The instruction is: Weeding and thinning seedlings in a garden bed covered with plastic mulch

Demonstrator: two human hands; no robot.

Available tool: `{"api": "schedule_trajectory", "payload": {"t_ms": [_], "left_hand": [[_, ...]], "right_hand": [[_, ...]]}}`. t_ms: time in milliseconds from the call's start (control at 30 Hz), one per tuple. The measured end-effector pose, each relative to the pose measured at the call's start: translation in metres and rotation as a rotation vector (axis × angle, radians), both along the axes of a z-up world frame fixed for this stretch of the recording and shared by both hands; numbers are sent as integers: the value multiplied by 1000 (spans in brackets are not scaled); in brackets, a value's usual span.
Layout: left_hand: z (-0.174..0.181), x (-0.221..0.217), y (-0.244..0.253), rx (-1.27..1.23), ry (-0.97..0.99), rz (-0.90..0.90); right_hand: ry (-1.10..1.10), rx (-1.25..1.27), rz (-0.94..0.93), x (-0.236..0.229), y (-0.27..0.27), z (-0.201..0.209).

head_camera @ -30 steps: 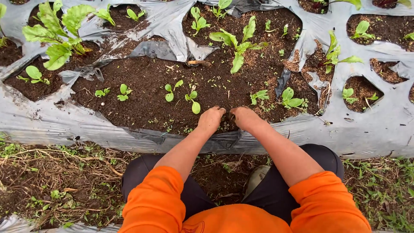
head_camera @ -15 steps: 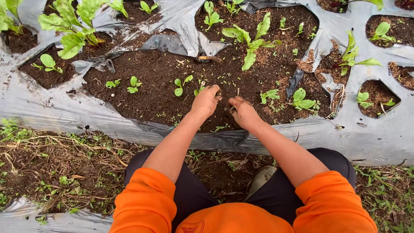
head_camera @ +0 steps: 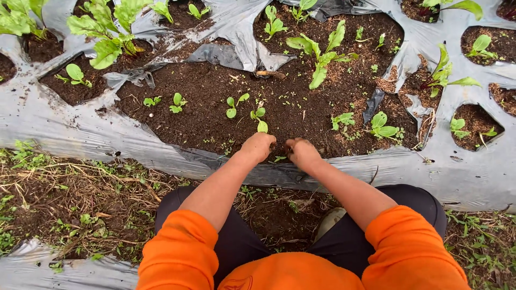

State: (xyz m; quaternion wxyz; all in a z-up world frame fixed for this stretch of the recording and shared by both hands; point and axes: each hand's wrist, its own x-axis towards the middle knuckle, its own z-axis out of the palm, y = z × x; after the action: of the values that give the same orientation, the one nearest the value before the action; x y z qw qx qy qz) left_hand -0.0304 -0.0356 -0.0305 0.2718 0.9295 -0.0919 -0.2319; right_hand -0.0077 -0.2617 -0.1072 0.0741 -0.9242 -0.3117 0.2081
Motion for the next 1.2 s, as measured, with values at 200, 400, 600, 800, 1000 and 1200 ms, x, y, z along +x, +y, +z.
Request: {"api": "schedule_trajectory", "payload": {"t_ms": [200,400,600,800,1000,1200], "left_hand": [[-25,-17,-29,23,-111,-77],[-76,-14,-47,153,-197,-170],[-27,11,-13,-100,-138,42],[56,42,55,-135,128,446],[53,29,110,-109,117,543],[-1,18,159,81,97,502]], "right_hand": [[109,228,-249,28,8,81],[115,309,-297,35,4,82],[163,160,-298,55,-4,62],[124,126,-174,50,19,-8],[-311,-41,247,37,54,-18],[-58,305,167,-10,105,9]]}}
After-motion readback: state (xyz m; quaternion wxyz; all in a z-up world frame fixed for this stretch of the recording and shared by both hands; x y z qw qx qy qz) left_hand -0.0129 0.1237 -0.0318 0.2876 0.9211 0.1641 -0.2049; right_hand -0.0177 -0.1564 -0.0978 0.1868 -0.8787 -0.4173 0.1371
